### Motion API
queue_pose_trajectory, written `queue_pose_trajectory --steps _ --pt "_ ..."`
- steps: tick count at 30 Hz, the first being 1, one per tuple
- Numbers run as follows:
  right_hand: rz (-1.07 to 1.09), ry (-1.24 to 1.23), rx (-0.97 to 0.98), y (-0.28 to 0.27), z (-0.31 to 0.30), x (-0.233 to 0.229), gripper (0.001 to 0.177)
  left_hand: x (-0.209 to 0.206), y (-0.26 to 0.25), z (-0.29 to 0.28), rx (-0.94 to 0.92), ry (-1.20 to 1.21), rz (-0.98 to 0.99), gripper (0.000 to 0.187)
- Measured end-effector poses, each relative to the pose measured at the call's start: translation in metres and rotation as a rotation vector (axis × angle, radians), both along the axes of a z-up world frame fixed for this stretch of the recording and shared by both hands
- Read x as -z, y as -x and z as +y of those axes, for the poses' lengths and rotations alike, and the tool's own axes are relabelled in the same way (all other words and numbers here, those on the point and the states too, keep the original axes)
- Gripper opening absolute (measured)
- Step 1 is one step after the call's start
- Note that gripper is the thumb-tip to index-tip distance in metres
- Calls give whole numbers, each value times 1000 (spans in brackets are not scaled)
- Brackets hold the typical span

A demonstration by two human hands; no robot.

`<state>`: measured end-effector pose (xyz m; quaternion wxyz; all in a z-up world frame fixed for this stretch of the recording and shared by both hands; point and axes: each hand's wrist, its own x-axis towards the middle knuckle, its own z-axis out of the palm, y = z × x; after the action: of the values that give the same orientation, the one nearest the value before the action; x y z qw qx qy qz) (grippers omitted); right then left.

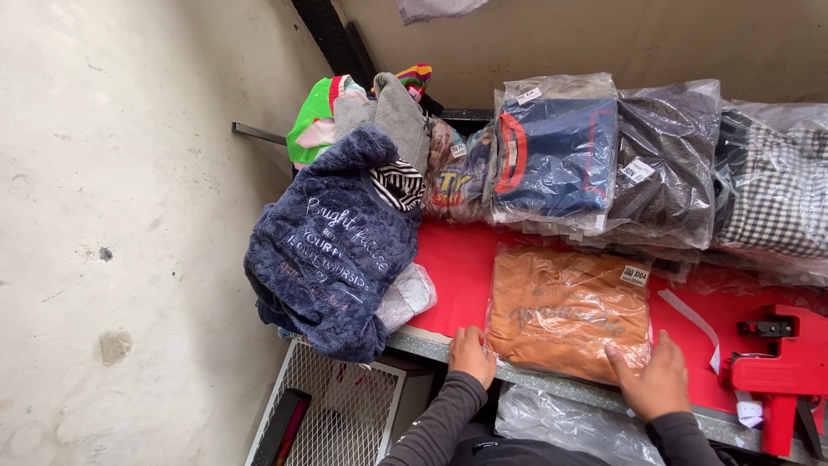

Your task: The person folds an orange t-shirt and places it into a clear plastic bag, then seals the bag using a red handheld heat sealer. The person then folds a dark blue robe and places it into another clear plastic bag, seals it, and stacks the packaged items on the table.

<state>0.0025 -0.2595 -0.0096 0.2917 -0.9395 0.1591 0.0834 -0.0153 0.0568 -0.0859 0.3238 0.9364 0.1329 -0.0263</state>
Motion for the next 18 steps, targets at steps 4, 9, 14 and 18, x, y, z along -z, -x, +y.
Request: queue_pose_trajectory --steps 4,9,14,18 --pt "130 -77 61 -9 10 2 130 10 -17 0 -34 199 -3 90" --pt "248 -327 234 -21 22 -26 78 -33 -46 -10 -53 431 328 56" --pt "136 -285 124 -19 19 12 57 -37 -64 -10 -6 352 361 55" --pt "183 -234 111 -18 37 -7 62 -66 -71 -4 -73 507 459 88"
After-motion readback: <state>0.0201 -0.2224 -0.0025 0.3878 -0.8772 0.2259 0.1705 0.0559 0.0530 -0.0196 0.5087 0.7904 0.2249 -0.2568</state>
